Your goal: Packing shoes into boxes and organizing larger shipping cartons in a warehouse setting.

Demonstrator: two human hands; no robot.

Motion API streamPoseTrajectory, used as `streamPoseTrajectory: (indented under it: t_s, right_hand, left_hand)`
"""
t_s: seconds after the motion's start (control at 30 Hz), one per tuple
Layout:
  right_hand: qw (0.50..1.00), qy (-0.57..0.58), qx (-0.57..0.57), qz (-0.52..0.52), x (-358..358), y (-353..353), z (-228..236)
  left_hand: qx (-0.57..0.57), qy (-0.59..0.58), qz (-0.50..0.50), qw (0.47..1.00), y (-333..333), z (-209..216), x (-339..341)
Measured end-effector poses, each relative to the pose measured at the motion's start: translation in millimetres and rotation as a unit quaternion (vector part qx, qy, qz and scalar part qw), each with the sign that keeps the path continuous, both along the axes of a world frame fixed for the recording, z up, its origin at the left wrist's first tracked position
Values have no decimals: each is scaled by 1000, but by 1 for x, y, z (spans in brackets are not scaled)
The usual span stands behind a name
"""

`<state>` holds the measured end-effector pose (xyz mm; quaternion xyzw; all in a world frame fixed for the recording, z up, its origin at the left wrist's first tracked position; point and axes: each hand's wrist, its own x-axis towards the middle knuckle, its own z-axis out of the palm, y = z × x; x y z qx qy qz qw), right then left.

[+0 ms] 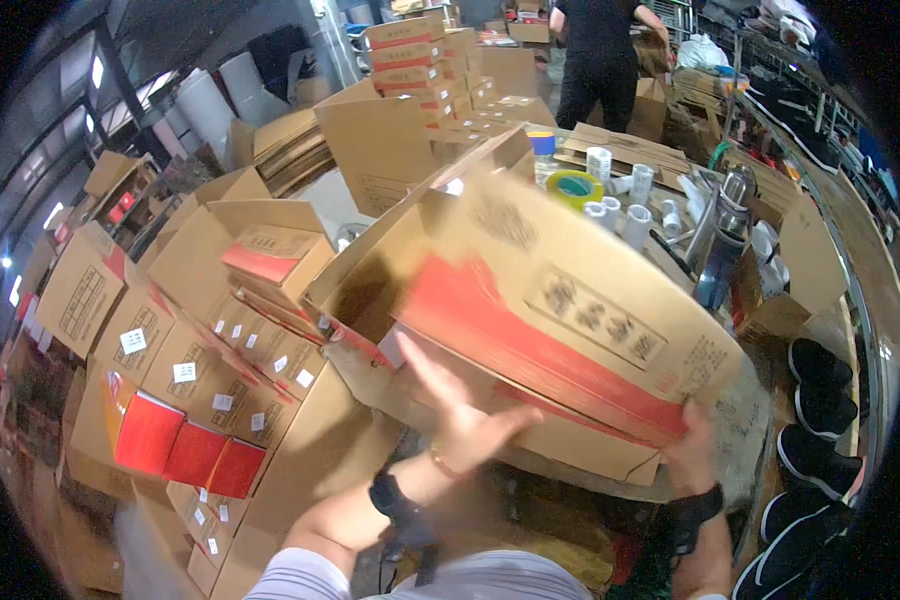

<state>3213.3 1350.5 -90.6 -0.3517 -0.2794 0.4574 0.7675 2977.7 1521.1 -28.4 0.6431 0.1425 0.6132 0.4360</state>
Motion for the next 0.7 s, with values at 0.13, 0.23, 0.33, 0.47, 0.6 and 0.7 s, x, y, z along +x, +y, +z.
streamPoseTrajectory:
  t_s: [0.13, 0.23, 0.33, 0.47, 0.6, 0.7]
  right_hand:
    - [960, -216, 176, 35, -110, 88, 41]
    - [944, -277, 177, -21, -134, 124, 53]
    - [897, -430, 71, -74, -96, 119, 25]
    - [805, -545, -122, -199, -54, 93, -32]
    - [788, -535, -197, -232, -60, 80, -41]
    - [736, -593, -207, -254, -65, 81, -39]
  left_hand:
    - [84, 33, -98, 991, -20, 34, -17]
    - [-198, -60, -47, 977, 29, 76, -62]
    - [-118, -164, -37, 979, 105, 133, -108]
    - [-237, -136, -33, 961, 203, 176, -182]
    - [-355, -40, 58, 932, 307, 102, -233]
    - [-414, -80, 59, 905, 312, 75, -214]
